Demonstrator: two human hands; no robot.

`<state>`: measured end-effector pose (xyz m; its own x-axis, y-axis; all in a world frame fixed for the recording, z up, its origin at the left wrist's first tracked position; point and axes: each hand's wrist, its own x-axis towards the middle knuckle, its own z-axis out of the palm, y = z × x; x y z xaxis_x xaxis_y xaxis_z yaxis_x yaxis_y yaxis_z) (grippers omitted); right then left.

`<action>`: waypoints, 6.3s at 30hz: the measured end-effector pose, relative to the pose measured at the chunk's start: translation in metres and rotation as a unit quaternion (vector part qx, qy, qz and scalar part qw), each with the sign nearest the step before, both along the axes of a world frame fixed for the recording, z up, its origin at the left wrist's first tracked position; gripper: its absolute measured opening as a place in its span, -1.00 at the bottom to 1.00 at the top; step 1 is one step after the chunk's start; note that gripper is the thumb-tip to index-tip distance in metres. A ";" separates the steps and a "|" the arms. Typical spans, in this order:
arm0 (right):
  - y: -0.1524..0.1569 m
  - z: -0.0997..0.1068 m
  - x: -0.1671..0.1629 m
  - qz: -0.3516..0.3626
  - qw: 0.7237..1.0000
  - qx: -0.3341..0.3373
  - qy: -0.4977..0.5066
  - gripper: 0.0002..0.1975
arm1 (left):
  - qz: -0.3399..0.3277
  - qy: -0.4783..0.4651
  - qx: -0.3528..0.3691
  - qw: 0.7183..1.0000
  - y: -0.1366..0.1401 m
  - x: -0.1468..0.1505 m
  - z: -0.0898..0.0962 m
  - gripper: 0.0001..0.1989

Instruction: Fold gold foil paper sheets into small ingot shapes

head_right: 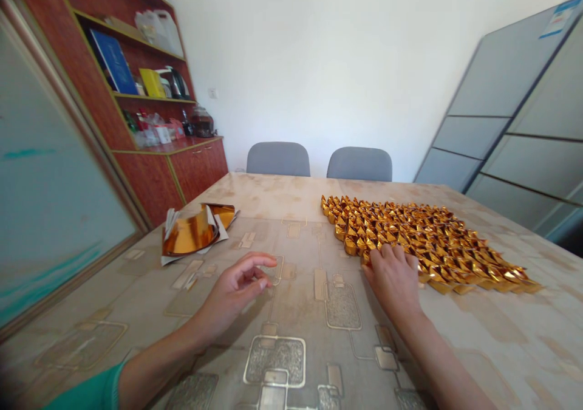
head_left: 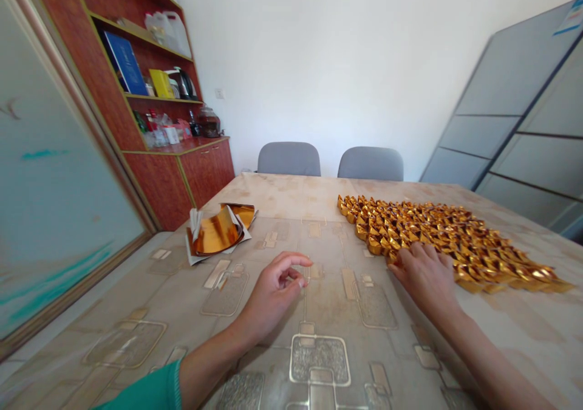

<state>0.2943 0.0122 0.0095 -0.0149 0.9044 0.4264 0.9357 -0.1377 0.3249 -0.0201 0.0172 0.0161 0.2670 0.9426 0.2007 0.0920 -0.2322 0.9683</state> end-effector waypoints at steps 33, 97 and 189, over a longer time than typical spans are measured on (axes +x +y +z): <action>-0.001 -0.011 -0.124 0.336 0.850 -0.163 0.372 -0.83 | 0.231 0.619 0.130 0.740 0.100 -0.119 0.000 -0.76; -0.051 -0.015 -0.059 0.485 0.838 -0.169 0.186 -0.83 | -0.012 0.370 0.289 0.883 0.004 -0.021 -0.023 -0.67; -0.058 -0.021 -0.068 0.268 0.935 -0.032 0.229 -0.83 | -0.248 0.444 0.403 0.761 -0.041 -0.007 -0.043 -0.53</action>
<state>0.2268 -0.0461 -0.0118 -0.3025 0.8433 0.4443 0.9077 0.3971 -0.1357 -0.0271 -0.0238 -0.0271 0.9173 0.3487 0.1922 0.3352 -0.9368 0.1001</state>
